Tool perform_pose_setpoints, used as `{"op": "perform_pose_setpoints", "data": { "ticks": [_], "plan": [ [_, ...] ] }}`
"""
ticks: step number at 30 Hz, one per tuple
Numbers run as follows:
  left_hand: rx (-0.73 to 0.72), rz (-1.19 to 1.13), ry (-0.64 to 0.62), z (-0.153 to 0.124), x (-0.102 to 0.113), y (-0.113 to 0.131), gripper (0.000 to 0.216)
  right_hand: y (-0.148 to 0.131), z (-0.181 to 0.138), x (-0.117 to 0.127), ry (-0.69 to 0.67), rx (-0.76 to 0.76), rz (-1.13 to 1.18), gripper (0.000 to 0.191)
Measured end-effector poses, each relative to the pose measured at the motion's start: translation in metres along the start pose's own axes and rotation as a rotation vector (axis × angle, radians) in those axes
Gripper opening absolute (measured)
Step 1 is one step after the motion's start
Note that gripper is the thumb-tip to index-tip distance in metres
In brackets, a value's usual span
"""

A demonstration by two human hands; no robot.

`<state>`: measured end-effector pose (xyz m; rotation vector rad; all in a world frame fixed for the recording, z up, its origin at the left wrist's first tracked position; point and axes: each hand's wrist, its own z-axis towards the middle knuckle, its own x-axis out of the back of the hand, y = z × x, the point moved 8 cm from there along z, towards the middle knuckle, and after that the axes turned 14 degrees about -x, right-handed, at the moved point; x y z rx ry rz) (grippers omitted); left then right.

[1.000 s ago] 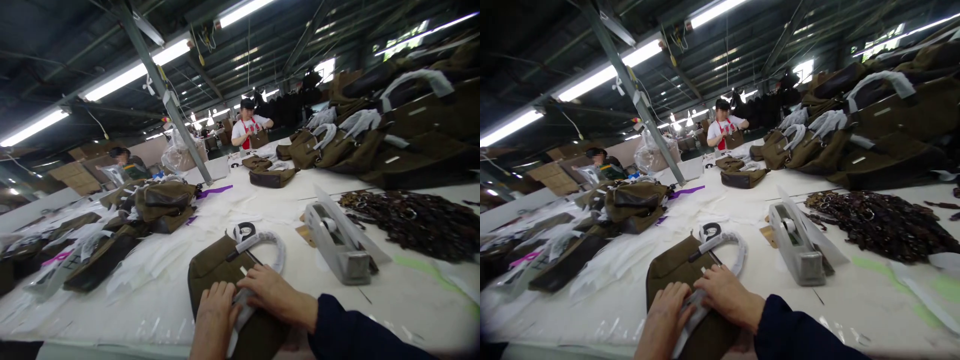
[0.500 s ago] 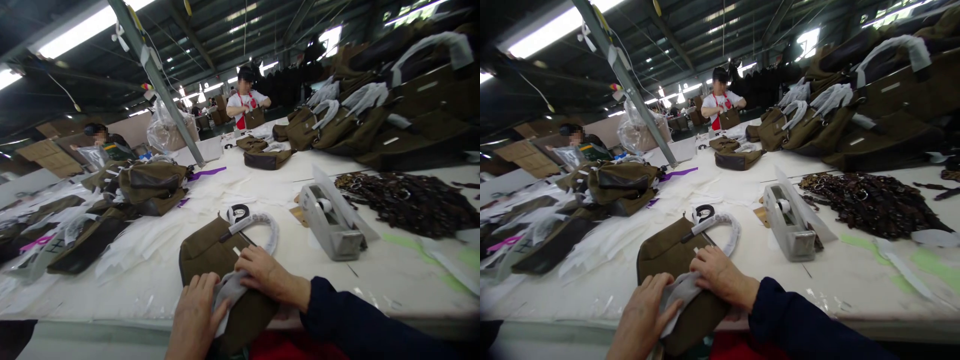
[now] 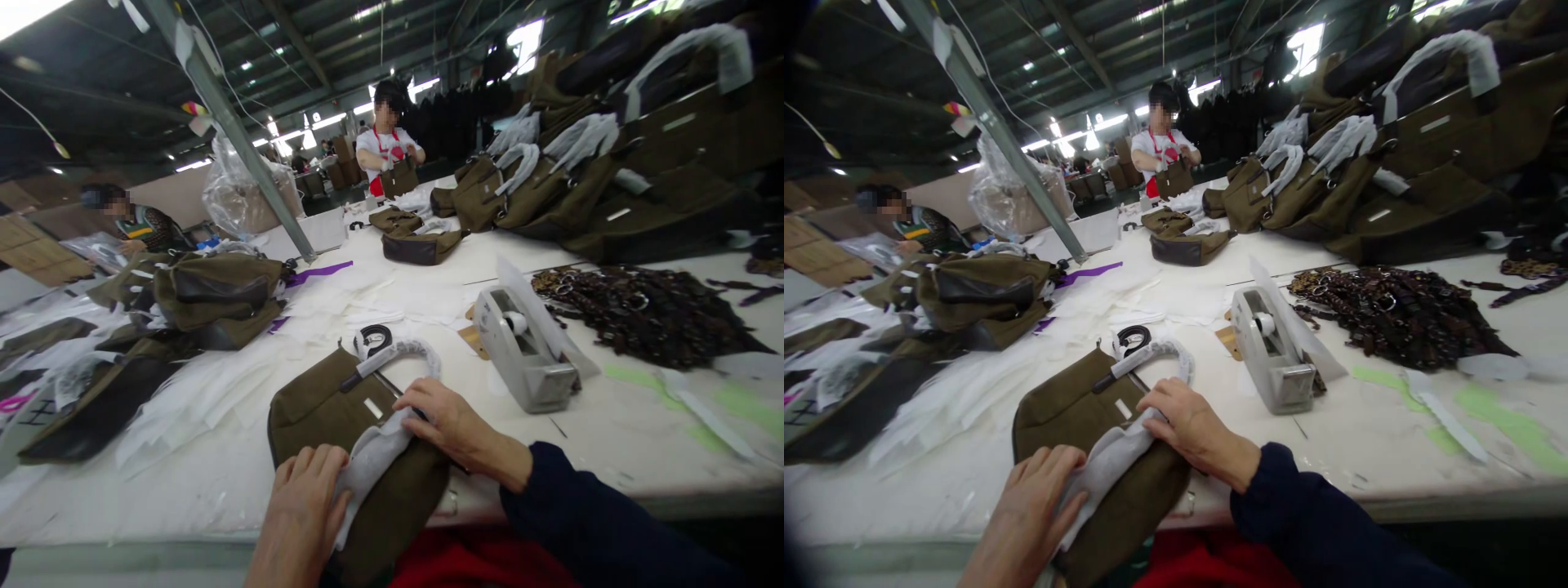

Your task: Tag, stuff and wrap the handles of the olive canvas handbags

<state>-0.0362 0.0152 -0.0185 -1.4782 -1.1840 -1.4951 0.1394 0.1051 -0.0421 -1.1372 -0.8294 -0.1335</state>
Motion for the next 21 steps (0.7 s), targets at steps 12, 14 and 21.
{"op": "perform_pose_setpoints", "data": {
  "ticks": [12,14,21],
  "plan": [
    [-0.167,0.279,-0.153,0.022,-0.007,0.024,0.046,0.022,0.033,-0.022,-0.197,-0.267,0.273,0.003],
    [-0.173,0.239,-0.153,0.023,-0.006,0.025,0.045,0.027,0.035,-0.025,-0.228,-0.292,0.322,0.004],
    [-0.135,0.008,-0.032,0.037,0.006,0.039,0.031,0.032,0.037,-0.031,-0.279,-0.324,0.401,0.009]
  ]
}}
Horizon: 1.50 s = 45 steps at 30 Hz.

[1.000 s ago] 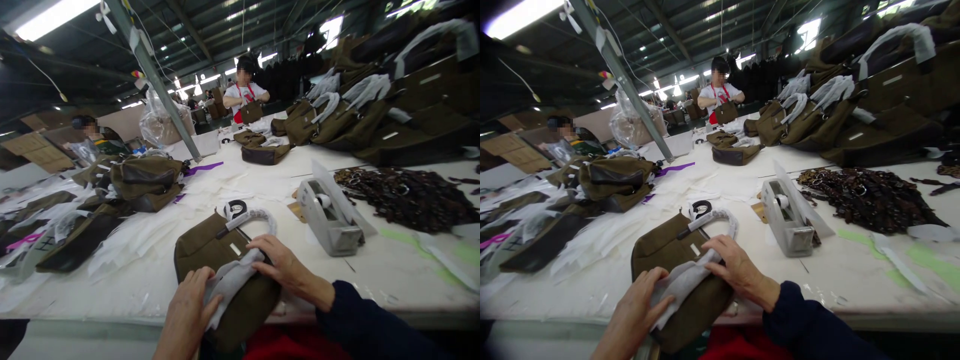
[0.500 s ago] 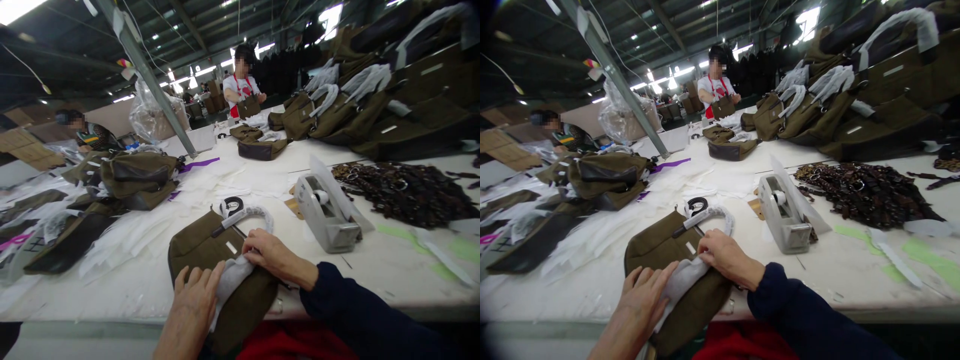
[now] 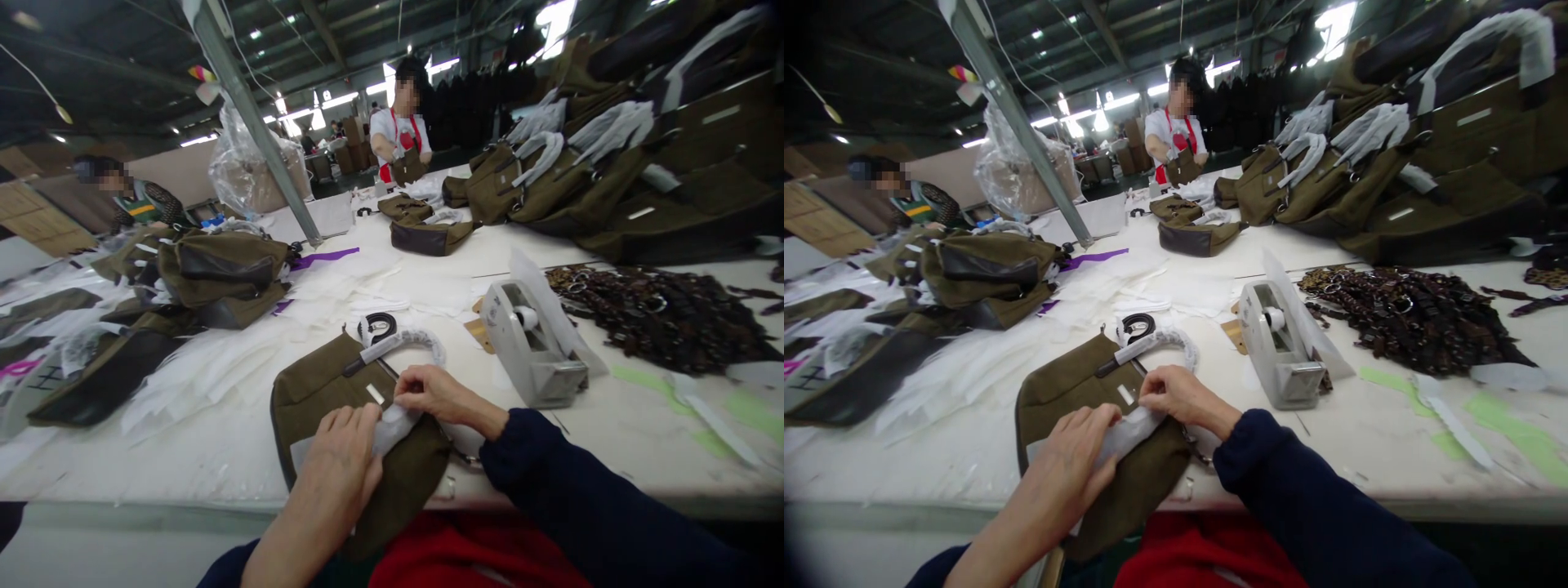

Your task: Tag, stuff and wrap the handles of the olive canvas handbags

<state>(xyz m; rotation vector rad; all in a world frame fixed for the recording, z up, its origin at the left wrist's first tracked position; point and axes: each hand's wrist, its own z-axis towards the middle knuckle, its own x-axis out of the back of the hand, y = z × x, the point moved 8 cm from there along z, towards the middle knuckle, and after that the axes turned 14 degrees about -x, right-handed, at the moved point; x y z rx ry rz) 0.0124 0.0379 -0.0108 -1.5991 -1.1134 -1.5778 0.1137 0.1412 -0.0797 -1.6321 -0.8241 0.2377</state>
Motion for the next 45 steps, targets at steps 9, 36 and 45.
{"op": "perform_pose_setpoints", "data": {
  "ticks": [9,36,45],
  "plan": [
    [-0.006,0.038,0.023,0.015,-0.024,0.001,0.011,0.007,0.005,0.001,0.006,-0.034,0.010,0.011],
    [-0.073,0.044,0.005,0.014,-0.035,0.006,0.014,-0.003,0.018,-0.004,-0.077,-0.086,-0.343,0.007],
    [-0.069,0.054,-0.027,0.017,-0.033,0.009,0.017,-0.012,0.026,-0.009,-0.134,-0.101,-0.553,0.020]
  ]
}}
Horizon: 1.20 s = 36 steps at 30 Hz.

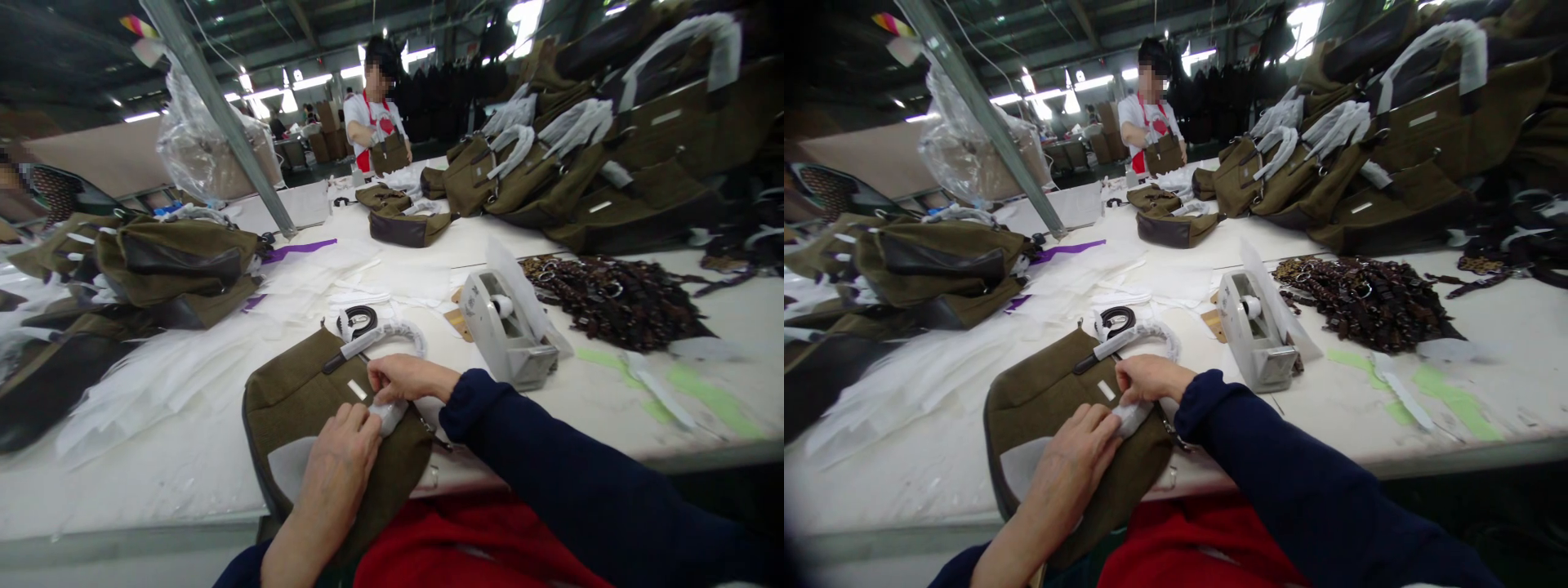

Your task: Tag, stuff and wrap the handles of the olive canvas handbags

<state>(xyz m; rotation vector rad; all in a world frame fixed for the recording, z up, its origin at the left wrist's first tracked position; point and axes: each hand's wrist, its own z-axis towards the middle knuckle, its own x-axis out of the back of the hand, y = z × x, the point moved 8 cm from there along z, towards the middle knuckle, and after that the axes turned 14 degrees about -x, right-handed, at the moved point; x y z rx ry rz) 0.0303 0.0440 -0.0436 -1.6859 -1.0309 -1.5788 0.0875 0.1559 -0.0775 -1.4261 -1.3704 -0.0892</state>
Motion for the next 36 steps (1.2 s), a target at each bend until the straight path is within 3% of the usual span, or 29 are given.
{"op": "perform_pose_setpoints", "data": {
  "ticks": [4,8,12,17,20,24,27,31,36],
  "plan": [
    [-0.002,0.009,0.009,0.000,0.001,0.000,0.017,0.003,0.010,-0.002,0.055,-0.014,-0.077,0.022],
    [-0.001,0.011,0.036,-0.002,0.001,0.000,0.018,0.009,0.012,0.006,0.235,-0.046,-0.097,0.020],
    [-0.003,0.020,0.049,-0.004,-0.001,0.000,0.017,0.002,-0.012,0.018,0.365,0.029,-0.063,0.012],
    [-0.007,-0.006,0.058,-0.003,0.000,0.001,0.018,-0.016,-0.049,0.004,0.351,0.304,-0.217,0.021],
    [0.023,-0.065,0.074,-0.003,0.002,-0.003,0.016,-0.005,-0.052,0.003,0.390,0.269,-0.259,0.022],
    [0.040,-0.167,0.168,-0.011,0.011,-0.012,0.017,-0.005,-0.065,0.022,0.522,0.246,-0.116,0.017],
    [0.078,-0.161,0.181,-0.022,0.019,-0.024,0.035,-0.030,-0.078,0.023,0.487,0.331,-0.022,0.021],
    [0.198,-0.100,0.074,-0.045,0.025,-0.047,0.054,-0.062,-0.077,-0.006,0.329,0.400,-0.087,0.039],
    [0.271,-0.159,0.008,-0.072,0.025,-0.064,0.031,-0.065,-0.058,-0.029,0.284,0.363,-0.120,0.030]
  ]
}}
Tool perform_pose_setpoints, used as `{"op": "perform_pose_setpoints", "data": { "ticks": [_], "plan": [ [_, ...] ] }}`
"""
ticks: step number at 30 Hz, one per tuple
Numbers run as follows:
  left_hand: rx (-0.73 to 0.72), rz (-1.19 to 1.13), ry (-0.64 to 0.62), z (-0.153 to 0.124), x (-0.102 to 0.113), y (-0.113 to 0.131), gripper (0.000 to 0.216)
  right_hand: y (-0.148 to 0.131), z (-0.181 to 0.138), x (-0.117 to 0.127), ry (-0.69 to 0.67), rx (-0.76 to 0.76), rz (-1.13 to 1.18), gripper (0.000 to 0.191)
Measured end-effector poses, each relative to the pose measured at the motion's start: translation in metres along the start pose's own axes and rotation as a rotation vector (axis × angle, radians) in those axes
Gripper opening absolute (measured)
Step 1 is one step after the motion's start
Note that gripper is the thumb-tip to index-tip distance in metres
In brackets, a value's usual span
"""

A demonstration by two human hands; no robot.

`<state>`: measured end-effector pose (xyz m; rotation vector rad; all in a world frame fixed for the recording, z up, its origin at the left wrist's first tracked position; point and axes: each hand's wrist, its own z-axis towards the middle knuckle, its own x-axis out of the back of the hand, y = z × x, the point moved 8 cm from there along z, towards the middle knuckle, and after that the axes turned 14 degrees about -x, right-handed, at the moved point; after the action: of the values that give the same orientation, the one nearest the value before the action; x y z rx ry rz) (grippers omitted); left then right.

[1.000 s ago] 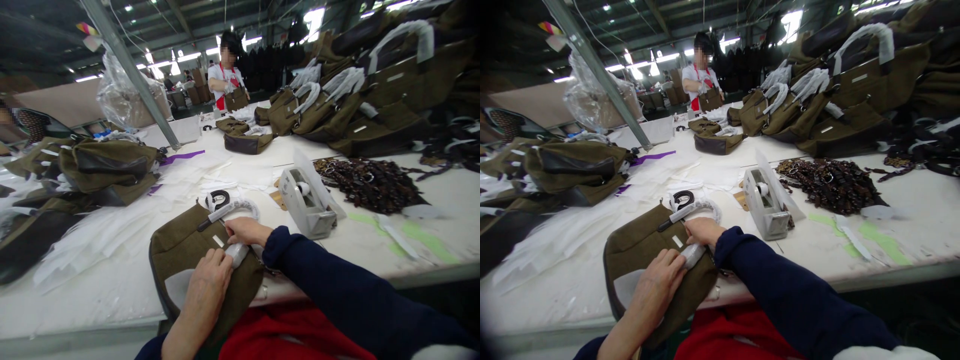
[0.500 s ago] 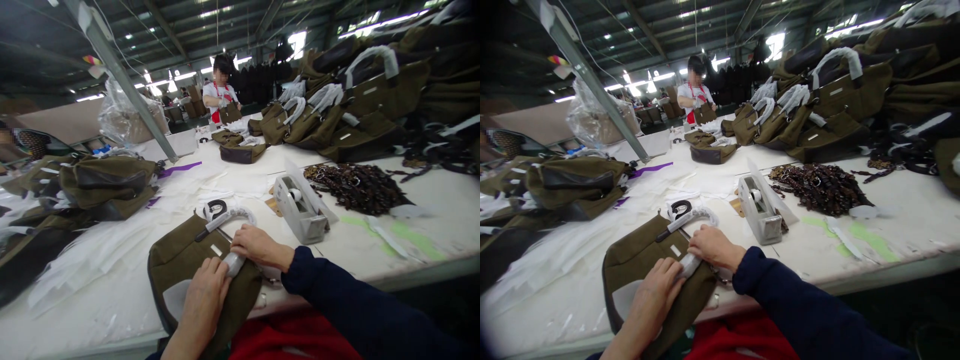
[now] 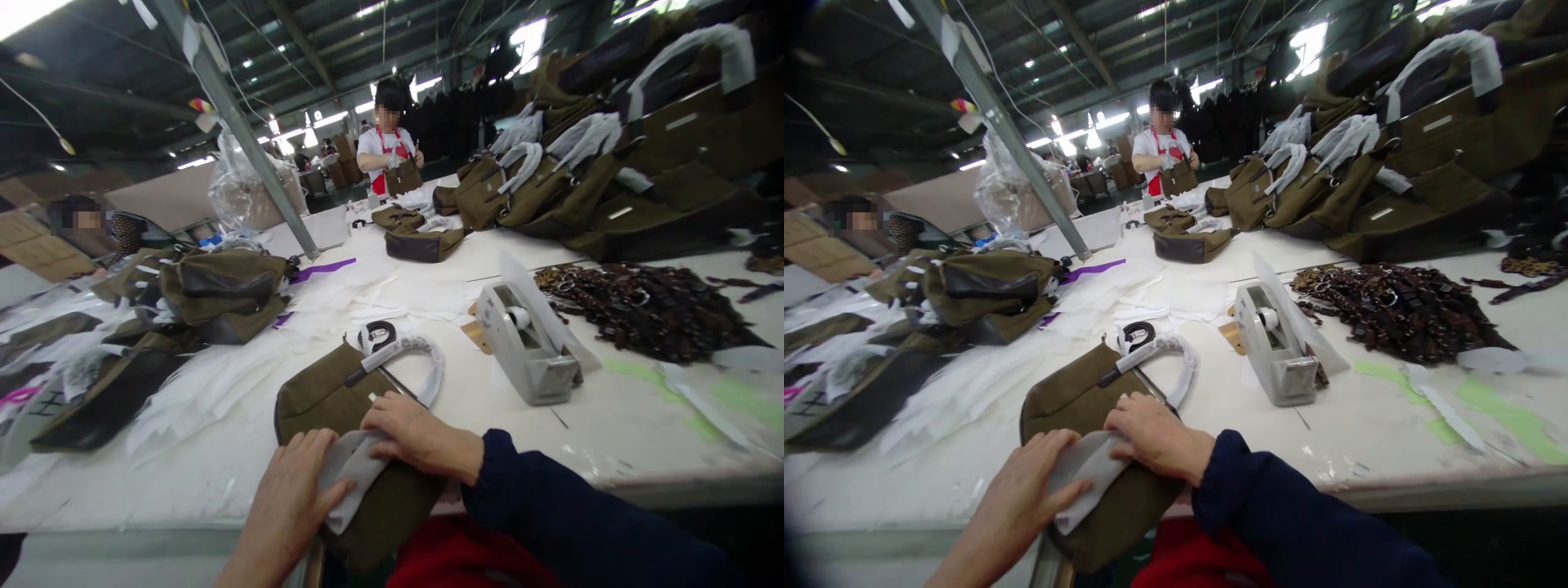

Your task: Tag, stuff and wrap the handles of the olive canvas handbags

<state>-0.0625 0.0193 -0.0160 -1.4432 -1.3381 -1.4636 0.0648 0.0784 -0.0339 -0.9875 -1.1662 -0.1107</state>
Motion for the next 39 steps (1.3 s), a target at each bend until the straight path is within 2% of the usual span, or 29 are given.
{"op": "perform_pose_setpoints", "data": {
  "ticks": [4,6,8,11,14,15,17,20,24,27,29,34,36,39],
  "plan": [
    [-0.011,-0.145,0.027,-0.004,-0.003,-0.003,0.017,0.004,0.006,-0.001,0.039,-0.026,0.104,0.038],
    [-0.019,-0.219,0.045,-0.002,-0.003,-0.003,0.020,0.004,0.010,-0.004,0.050,-0.017,0.096,0.038],
    [-0.035,-0.279,0.095,0.000,0.002,-0.002,0.027,0.004,0.013,-0.011,0.040,-0.011,0.065,0.029],
    [-0.044,-0.366,0.295,-0.005,0.017,-0.007,0.032,0.010,0.015,-0.013,0.069,-0.033,0.125,0.014],
    [0.028,-0.473,0.539,-0.027,0.022,-0.019,0.034,0.019,0.011,-0.008,0.111,-0.086,0.268,0.010],
    [0.068,-0.526,0.585,-0.035,0.018,-0.023,0.042,0.022,0.010,-0.006,0.116,-0.103,0.310,0.010],
    [0.139,-0.646,0.622,-0.048,0.007,-0.027,0.071,0.025,0.009,-0.003,0.124,-0.126,0.385,0.008],
    [0.199,-0.754,0.610,-0.055,-0.006,-0.022,0.115,0.029,0.009,0.001,0.155,-0.154,0.466,0.008],
    [0.204,-0.979,0.565,-0.046,-0.014,-0.004,0.139,0.030,0.009,0.001,0.168,-0.169,0.493,0.008],
    [0.224,-1.180,0.524,-0.038,-0.019,0.006,0.149,0.029,0.008,0.000,0.163,-0.161,0.498,0.008],
    [0.234,-1.239,0.497,-0.037,-0.020,0.009,0.149,0.030,0.007,0.001,0.174,-0.158,0.508,0.007],
    [0.103,-1.407,0.363,-0.034,-0.021,0.026,0.133,0.034,0.006,0.003,0.192,-0.186,0.536,0.006],
    [0.141,-1.385,0.357,-0.034,-0.023,0.029,0.124,0.034,0.006,0.004,0.191,-0.184,0.540,0.005],
    [0.305,-1.229,0.419,-0.032,-0.025,0.027,0.101,0.033,0.005,0.006,0.205,-0.173,0.538,0.006]
  ]
}}
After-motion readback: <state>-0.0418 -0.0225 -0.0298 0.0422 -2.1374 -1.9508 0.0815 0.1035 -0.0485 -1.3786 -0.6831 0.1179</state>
